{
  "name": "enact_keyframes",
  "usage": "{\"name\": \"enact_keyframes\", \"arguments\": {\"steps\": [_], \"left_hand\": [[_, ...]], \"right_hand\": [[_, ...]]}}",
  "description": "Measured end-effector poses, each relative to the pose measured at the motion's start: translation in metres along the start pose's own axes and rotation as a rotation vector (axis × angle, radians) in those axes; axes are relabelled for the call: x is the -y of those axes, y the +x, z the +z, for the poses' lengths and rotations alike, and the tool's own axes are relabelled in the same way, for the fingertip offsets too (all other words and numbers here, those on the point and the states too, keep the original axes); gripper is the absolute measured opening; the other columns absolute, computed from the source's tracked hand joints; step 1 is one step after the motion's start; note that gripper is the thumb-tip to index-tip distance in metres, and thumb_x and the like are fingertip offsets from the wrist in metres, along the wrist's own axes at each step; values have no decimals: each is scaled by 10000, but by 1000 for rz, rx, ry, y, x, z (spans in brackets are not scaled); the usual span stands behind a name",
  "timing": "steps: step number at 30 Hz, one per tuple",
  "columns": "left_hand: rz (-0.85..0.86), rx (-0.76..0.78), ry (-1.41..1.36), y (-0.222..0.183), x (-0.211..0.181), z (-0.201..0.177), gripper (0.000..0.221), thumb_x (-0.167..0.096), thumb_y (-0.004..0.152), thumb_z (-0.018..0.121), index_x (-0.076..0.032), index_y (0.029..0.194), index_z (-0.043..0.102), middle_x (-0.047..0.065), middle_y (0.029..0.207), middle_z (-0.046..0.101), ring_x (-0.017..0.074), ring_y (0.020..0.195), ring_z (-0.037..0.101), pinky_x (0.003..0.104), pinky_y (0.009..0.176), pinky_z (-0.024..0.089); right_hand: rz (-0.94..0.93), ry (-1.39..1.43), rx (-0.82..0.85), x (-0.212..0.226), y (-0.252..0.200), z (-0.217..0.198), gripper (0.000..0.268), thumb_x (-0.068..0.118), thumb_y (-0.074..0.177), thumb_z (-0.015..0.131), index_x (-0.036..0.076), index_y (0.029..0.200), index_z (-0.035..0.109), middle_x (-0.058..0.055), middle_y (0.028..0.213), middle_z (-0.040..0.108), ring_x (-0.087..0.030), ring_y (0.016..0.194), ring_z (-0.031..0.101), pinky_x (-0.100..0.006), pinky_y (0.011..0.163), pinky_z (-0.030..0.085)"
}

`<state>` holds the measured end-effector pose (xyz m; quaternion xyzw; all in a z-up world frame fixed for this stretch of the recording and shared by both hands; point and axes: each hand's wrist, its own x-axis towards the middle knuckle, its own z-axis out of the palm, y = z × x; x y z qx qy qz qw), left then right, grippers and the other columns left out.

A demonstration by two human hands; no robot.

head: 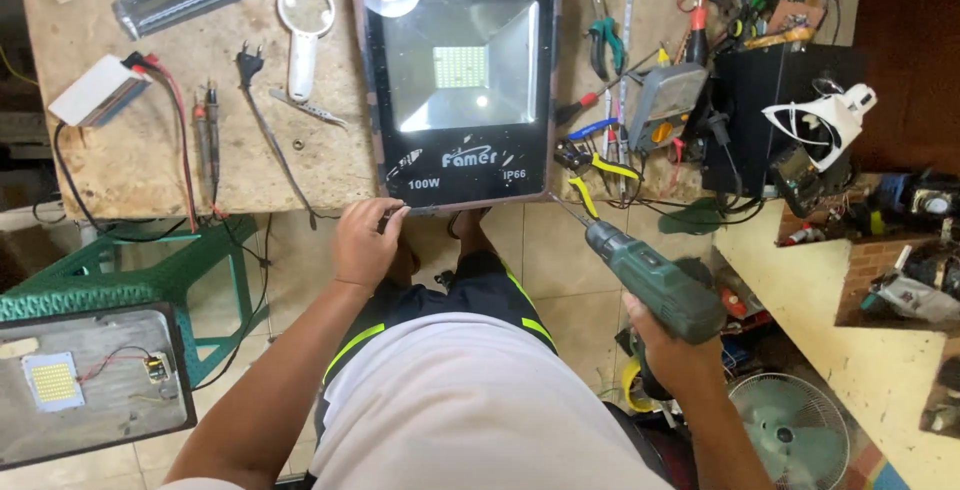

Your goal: The person is using a power drill to remove and then reinstall screws on the casing of an LED floodlight during a repair process.

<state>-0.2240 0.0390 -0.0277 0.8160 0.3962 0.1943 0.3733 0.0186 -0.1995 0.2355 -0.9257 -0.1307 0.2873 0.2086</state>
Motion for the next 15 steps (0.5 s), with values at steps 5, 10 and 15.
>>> {"name": "enact_keyframes", "arguments": {"steps": [5, 10, 15], "left_hand": [[135, 113, 20, 32, -38, 25, 115, -222, 961, 753, -138, 1040, 761, 5, 968, 758, 207, 896, 684, 331, 728, 558], [254, 174, 57, 51, -65, 75, 132, -209, 863, 770, -225, 975, 702, -24, 834, 654, 230, 829, 694, 363, 760, 581], [359, 276, 224, 52, -77, 115, 40, -266, 930, 695, -252, 952, 725, -63, 802, 614, 168, 775, 676, 261, 661, 560]], "right_hand": [[90, -3, 46, -15, 14, -5, 371, 302, 848, 748, 62, 1120, 673, -87, 1032, 735, -233, 994, 717, -359, 905, 554], [-199, -122, -49, -59, 21, 8, 383, 328, 836, 834, 25, 1067, 788, -195, 1043, 774, -343, 1098, 714, -486, 961, 556], [-153, -149, -24, -53, 19, 8, 362, 359, 828, 830, 55, 1023, 811, -165, 997, 788, -319, 1042, 737, -489, 915, 572]]}}
